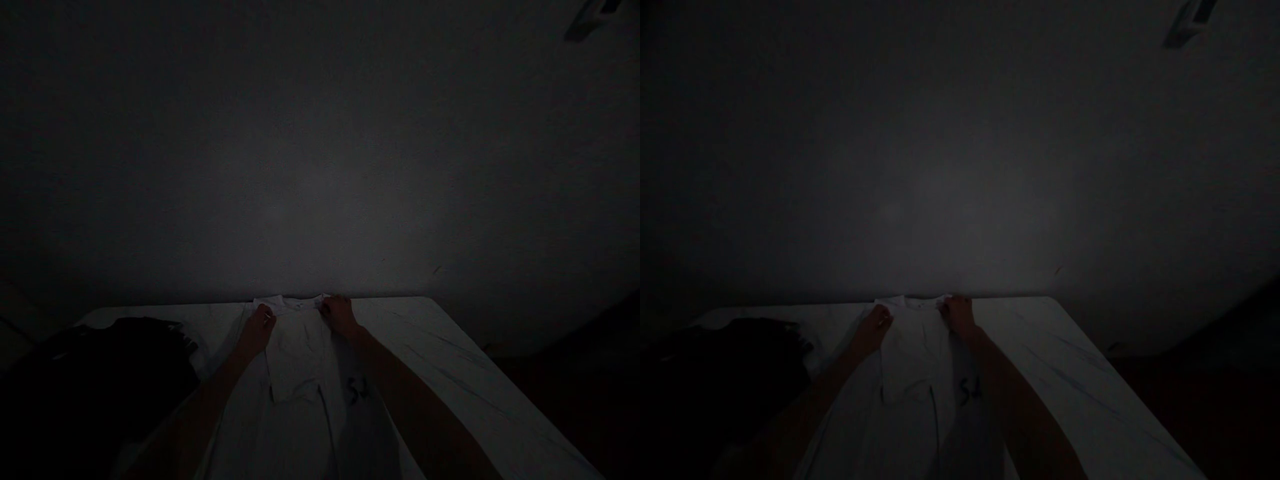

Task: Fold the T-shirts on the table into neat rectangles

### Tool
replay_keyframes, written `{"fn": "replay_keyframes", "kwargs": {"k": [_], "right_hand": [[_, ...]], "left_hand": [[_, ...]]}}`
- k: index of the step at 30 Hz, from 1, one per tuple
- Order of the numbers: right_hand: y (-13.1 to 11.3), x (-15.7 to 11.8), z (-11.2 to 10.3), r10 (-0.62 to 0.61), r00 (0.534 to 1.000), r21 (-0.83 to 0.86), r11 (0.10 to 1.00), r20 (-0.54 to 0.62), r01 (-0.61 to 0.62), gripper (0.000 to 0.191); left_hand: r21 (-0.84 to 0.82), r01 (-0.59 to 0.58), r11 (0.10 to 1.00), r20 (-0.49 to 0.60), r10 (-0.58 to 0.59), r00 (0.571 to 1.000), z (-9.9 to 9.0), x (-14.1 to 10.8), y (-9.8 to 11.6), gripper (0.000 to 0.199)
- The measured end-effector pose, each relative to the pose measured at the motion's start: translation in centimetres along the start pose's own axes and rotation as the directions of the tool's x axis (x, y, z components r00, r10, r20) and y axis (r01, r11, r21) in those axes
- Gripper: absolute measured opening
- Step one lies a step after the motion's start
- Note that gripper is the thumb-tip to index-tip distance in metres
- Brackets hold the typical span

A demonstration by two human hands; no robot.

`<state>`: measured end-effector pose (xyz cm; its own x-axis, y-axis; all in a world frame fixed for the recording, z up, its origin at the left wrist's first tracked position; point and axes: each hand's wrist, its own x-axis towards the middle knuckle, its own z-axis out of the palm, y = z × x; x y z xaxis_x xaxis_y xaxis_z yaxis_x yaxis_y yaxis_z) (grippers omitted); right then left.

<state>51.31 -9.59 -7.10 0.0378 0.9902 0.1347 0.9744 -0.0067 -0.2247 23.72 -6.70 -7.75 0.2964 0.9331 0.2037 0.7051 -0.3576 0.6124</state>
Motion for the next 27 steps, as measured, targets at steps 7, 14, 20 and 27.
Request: {"fn": "replay_keyframes", "kwargs": {"k": [7,14,20,27], "right_hand": [[-0.4,-0.3,0.2,0.0,1.0,-0.007,1.0,-0.031,-0.001,0.031],[-0.3,-0.3,0.1,-0.046,0.996,-0.001,0.999,-0.071,0.046,0.031],[-0.9,-0.8,0.3,-0.114,0.981,0.023,0.993,-0.154,0.119,0.034],[2.4,-3.1,-0.1,-0.017,0.966,0.116,0.992,-0.259,0.049,0.042]], "left_hand": [[-0.127,0.079,0.989,-0.06,-0.087,0.994,0.4,0.1,-1.5,0.04],[0.012,0.088,0.996,-0.12,-0.086,0.989,-0.1,-0.4,-1.3,0.038],[0.362,-0.378,0.852,0.023,0.397,0.917,3.0,-4.7,1.3,0.045],[0.539,-0.462,0.705,0.16,0.452,0.877,3.4,-7.2,1.6,0.053]]}}
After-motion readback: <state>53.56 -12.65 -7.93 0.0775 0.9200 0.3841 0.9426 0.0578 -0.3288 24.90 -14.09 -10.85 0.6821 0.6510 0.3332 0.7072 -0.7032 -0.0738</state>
